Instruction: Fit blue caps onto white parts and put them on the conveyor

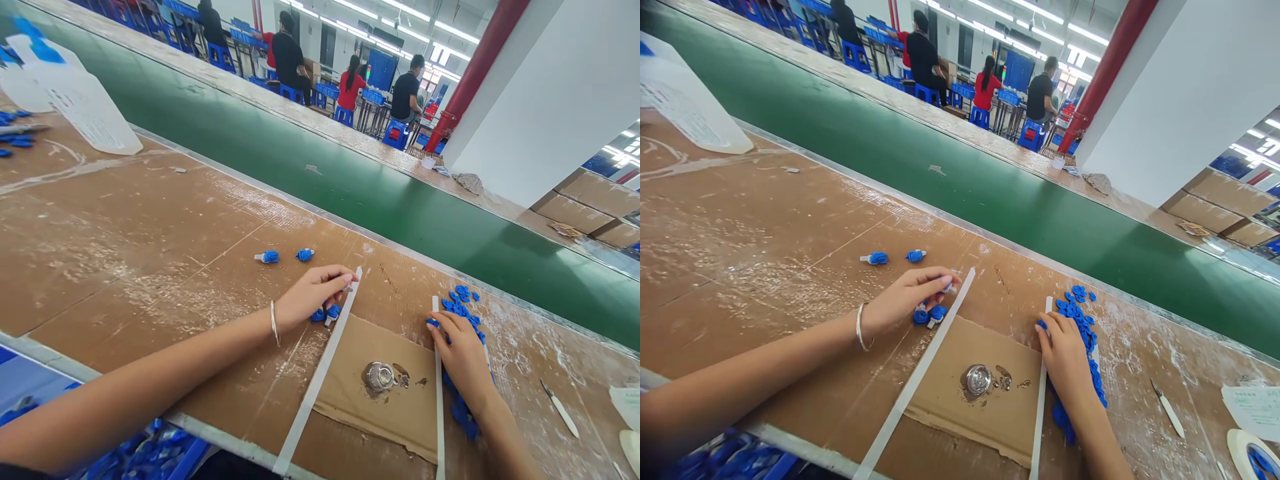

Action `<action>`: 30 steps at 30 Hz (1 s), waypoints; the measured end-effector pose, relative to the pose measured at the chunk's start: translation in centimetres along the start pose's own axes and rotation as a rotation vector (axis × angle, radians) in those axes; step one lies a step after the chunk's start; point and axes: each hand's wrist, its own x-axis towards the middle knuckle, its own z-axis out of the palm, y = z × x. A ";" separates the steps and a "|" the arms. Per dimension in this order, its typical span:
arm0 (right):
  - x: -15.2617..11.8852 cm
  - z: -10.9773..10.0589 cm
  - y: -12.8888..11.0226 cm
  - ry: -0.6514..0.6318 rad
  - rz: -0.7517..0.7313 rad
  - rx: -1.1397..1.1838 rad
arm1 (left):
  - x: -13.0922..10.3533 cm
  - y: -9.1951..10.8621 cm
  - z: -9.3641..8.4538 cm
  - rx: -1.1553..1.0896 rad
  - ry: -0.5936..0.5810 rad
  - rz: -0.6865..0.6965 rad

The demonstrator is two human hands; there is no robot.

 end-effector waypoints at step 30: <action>-0.2 0.9 1.2 -0.151 -0.024 0.144 | 2.1 0.6 -6.3 0.851 -0.534 0.294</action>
